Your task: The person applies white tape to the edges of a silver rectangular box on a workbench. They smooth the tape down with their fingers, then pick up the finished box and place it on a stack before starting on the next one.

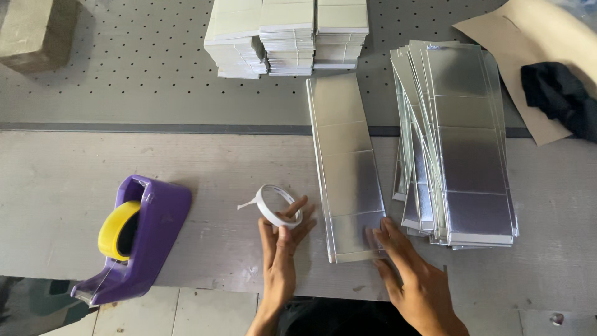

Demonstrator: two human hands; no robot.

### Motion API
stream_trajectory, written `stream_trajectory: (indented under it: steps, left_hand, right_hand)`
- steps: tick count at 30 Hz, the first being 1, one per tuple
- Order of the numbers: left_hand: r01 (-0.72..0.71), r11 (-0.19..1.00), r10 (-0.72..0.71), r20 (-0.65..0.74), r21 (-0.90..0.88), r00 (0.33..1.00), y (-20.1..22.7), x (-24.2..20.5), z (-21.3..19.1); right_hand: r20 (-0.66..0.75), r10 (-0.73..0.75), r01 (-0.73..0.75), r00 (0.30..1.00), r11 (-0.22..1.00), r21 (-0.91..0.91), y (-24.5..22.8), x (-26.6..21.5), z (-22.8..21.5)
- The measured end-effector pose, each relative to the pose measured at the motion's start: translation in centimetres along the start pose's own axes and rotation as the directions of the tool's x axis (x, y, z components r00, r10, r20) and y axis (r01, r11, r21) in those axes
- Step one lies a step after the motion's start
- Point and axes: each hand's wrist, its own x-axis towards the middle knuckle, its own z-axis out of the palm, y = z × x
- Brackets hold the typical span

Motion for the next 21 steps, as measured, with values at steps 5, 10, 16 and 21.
stream_trajectory:
  steps: [5, 10, 16, 21]
  left_hand:
    - [0.057, 0.998, -0.057, 0.025, 0.019, 0.998, -0.3, 0.0, 1.2]
    - [0.062, 0.998, -0.062, 0.078, 0.0, 0.995, -0.8, 0.0, 1.2]
    - [0.081, 0.997, -0.08, 0.06, -0.009, 0.995, -0.5, -0.1, 1.9]
    - [0.141, 0.966, -0.155, 0.049, 0.219, 0.987, 0.2, -0.7, 2.2]
  right_hand:
    - [-0.024, -0.025, 0.027, 0.999, 0.996, 0.081, -0.4, 0.4, 0.1]
    - [0.017, 0.072, -0.073, 0.997, 0.996, 0.061, -0.5, 0.2, 0.3]
    - [-0.009, 0.025, -0.025, 1.0, 0.998, 0.058, -1.0, 0.6, 0.6]
    - [-0.006, 0.08, -0.079, 0.997, 0.991, 0.104, -1.2, 0.6, 0.1]
